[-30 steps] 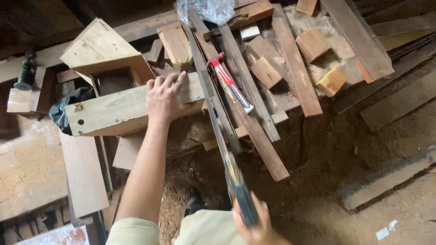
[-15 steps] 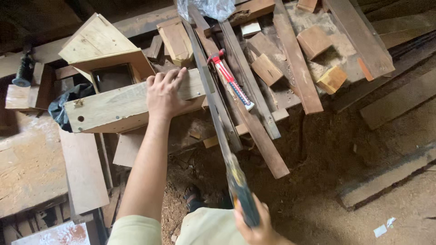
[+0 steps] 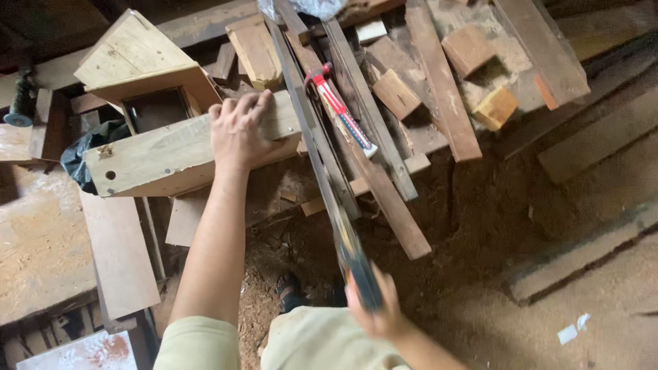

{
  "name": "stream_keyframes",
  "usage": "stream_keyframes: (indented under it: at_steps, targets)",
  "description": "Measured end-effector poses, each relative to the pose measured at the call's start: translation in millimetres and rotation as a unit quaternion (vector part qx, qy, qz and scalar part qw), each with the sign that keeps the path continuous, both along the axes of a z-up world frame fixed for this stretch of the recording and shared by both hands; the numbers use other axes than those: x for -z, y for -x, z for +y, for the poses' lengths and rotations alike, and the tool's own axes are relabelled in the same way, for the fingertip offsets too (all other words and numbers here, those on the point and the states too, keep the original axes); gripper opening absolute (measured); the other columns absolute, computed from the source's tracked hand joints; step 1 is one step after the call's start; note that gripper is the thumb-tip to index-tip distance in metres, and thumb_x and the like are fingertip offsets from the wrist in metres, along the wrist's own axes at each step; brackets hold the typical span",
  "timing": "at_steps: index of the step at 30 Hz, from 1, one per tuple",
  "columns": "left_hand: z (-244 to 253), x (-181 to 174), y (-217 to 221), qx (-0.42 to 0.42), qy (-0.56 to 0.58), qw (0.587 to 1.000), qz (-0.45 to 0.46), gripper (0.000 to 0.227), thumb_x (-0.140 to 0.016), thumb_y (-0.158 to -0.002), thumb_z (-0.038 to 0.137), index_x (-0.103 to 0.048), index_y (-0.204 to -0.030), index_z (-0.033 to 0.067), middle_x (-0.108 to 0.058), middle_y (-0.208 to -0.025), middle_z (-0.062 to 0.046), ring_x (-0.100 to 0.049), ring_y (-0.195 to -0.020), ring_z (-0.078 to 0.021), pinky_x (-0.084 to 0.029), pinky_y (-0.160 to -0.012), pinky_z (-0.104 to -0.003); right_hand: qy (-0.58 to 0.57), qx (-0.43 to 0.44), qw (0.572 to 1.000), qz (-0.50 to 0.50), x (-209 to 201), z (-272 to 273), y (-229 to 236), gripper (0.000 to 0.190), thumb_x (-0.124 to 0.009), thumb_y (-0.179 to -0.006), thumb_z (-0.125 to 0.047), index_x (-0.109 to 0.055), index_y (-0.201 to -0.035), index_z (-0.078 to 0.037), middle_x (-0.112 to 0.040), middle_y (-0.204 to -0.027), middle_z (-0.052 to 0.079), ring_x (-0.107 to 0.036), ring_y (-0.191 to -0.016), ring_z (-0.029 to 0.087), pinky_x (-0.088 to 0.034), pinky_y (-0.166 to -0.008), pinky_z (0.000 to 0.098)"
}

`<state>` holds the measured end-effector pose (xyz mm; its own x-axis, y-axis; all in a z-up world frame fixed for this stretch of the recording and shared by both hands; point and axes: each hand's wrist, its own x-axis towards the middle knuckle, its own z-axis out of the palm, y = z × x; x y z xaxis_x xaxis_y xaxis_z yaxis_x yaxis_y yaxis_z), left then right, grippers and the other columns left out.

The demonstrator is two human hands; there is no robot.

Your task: The person hammers nails into a wooden plank to attach it to a wooden box-like structure. They then use a hand saw to cut a protruding section of the attached plank. The person handles the wooden pieces and tools throughout the process.

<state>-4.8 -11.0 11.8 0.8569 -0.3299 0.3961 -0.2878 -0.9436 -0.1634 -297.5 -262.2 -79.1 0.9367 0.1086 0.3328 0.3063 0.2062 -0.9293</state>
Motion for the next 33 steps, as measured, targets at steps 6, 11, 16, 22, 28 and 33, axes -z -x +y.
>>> stream_keyframes:
  at_steps: [6, 11, 16, 22, 28, 33]
  targets:
    - [3, 1, 3, 0.005, -0.029, 1.0, 0.002, 0.096, -0.088, -0.061, 0.047, -0.058, -0.149, 0.0246, -0.064, -0.135, 0.0, -0.06, -0.112, -0.0209, -0.043, -0.098, -0.038, 0.042, 0.016, 0.998, 0.048, -21, -18, -5, 0.02, -0.066, -0.091, -0.007, -0.064, -0.109, 0.002, -0.066, -0.072, 0.003, -0.066, -0.053, 0.012, -0.053, -0.047, 0.0261]
    - [-1, -5, -3, -0.005, -0.023, 0.999, 0.022, 0.104, -0.089, -0.06, 0.068, -0.057, -0.148, 0.0229, -0.064, -0.135, -0.004, -0.061, -0.11, -0.0244, -0.043, -0.095, -0.038, 0.095, 0.067, 0.99, -0.074, -2, 8, -75, 0.018, -0.067, -0.095, -0.007, -0.062, -0.111, 0.0, -0.068, -0.083, 0.004, -0.068, -0.068, 0.017, -0.057, -0.063, 0.0302]
    - [3, 2, -7, -0.014, -0.039, 0.998, 0.037, 0.093, -0.086, -0.068, 0.051, -0.055, -0.152, 0.025, -0.064, -0.137, -0.002, -0.061, -0.109, -0.0218, -0.043, -0.098, -0.035, 0.016, -0.014, 1.0, -0.011, 21, -10, -1, 0.012, -0.063, -0.096, -0.008, -0.061, -0.105, -0.001, -0.065, -0.073, 0.003, -0.064, -0.053, 0.012, -0.055, -0.044, 0.0262]
    - [13, 19, -11, -0.017, -0.057, 0.998, 0.014, 0.082, -0.078, -0.074, 0.022, -0.056, -0.154, 0.027, -0.065, -0.139, 0.001, -0.062, -0.112, -0.0176, -0.044, -0.102, -0.033, 0.014, -0.004, 0.999, -0.03, 8, -26, 4, 0.01, -0.062, -0.092, -0.005, -0.062, -0.101, 0.0, -0.066, -0.075, 0.005, -0.067, -0.053, 0.011, -0.057, -0.043, 0.0252]
    - [8, 14, -11, -0.018, -0.038, 0.999, 0.021, 0.092, -0.089, -0.07, 0.05, -0.056, -0.152, 0.0251, -0.065, -0.137, -0.002, -0.062, -0.108, -0.0216, -0.044, -0.099, -0.035, 0.073, 0.047, 0.992, -0.088, 8, 0, -71, 0.012, -0.063, -0.094, -0.006, -0.059, -0.105, -0.001, -0.065, -0.08, 0.004, -0.069, -0.067, 0.014, -0.058, -0.061, 0.0286]
    - [3, 2, -9, -0.025, -0.035, 0.999, 0.019, 0.105, -0.092, -0.056, 0.06, -0.058, -0.149, 0.0247, -0.065, -0.134, -0.001, -0.062, -0.107, -0.0216, -0.044, -0.096, -0.036, 0.054, 0.013, 0.997, -0.055, 1, -17, -14, 0.014, -0.061, -0.095, -0.003, -0.059, -0.107, 0.002, -0.066, -0.076, 0.007, -0.069, -0.06, 0.013, -0.057, -0.052, 0.0271]
